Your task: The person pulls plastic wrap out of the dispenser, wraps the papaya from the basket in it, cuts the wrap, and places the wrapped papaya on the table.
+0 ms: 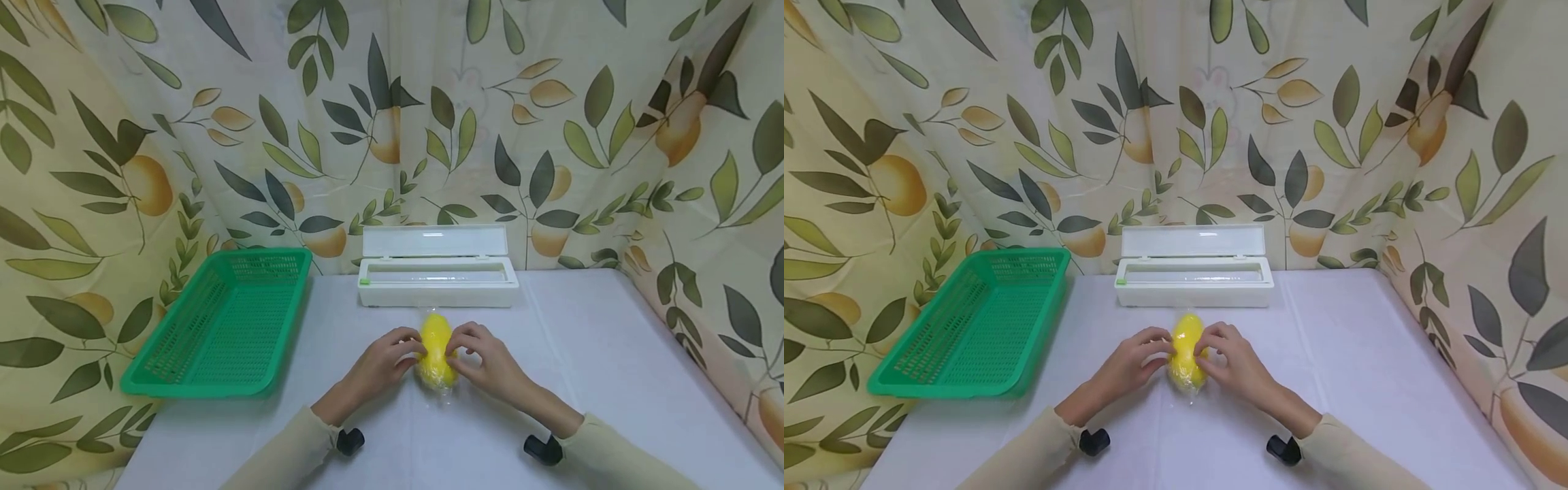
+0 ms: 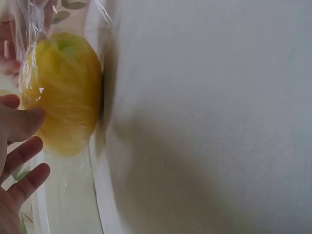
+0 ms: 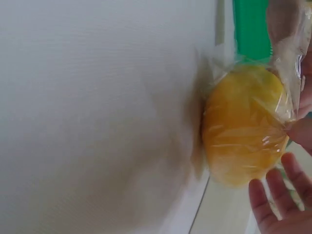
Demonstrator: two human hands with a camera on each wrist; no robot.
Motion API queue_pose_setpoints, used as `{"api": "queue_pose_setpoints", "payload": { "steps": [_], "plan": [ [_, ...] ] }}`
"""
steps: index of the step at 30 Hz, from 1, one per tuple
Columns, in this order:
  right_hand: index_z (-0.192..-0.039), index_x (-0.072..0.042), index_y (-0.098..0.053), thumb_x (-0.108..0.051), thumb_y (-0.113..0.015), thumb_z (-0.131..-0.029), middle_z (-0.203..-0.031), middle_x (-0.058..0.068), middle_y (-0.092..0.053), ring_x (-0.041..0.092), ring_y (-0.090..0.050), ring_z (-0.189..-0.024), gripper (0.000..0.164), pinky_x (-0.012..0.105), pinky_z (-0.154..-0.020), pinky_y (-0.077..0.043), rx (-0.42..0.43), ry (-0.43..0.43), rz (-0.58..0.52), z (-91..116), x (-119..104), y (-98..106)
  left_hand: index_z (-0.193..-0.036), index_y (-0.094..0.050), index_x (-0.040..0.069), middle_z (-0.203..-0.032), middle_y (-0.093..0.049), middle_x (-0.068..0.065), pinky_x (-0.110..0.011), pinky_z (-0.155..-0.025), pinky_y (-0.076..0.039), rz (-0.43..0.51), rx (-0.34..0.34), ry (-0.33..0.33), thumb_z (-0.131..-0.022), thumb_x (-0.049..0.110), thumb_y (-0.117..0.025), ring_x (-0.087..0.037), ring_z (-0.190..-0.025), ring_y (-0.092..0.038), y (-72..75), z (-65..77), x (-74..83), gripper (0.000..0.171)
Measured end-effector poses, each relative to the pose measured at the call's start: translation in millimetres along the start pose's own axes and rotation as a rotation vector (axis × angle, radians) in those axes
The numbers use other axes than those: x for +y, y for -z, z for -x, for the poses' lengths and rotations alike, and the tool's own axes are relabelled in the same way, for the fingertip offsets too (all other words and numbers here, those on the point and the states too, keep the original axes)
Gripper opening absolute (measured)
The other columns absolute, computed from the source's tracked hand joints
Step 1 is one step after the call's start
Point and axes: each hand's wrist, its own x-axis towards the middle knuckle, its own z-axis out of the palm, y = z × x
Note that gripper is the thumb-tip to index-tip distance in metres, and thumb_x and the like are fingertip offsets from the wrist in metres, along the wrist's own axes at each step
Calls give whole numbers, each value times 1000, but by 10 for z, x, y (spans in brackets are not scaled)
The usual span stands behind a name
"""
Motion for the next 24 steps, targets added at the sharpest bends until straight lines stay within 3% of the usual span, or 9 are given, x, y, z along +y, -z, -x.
{"api": "queue_pose_setpoints", "payload": {
  "steps": [3,7,14,19,24],
  "plan": [
    [-90,-20,-72,1,-82,-83,-106,-3,-66,17,-62,-99,24,38,-74,-59,33,69,-2,31,20,-18,-106,-78,13,-122,-69,-2,-22,-102,-48,59,1,-14,-87,4,-82,-14,-117,-65,-9,6,0,22],
    [-95,-18,-75,4,-81,-83,-111,2,-68,20,-65,-103,26,38,-78,-59,21,111,14,73,38,11,-105,-79,11,-121,-72,-3,-24,-101,-49,85,26,-20,-86,4,-83,-15,-117,-66,-12,13,-13,20],
    [-118,-21,-68,17,-74,-81,-139,8,-61,31,-60,-126,53,47,-97,-54,-182,149,37,159,-1,173,-100,-80,11,-119,-75,-4,-23,-97,-51,64,47,-16,-84,4,-84,-15,-114,-70,4,55,-24,18],
    [-122,-27,-66,0,-87,-77,-149,14,-50,37,-55,-129,56,48,-93,-56,-257,188,125,223,-26,194,-99,-80,11,-123,-73,-6,-25,-98,-52,95,29,-34,-83,4,-85,-18,-116,-69,13,89,0,18],
    [-102,-30,-74,-12,-90,-77,-144,15,-53,35,-55,-126,36,49,-91,-56,-191,174,151,233,-30,145,-102,-78,12,-133,-68,-10,-28,-101,-50,101,-10,-55,-84,8,-86,-22,-120,-66,7,98,38,20]
  ]
}}
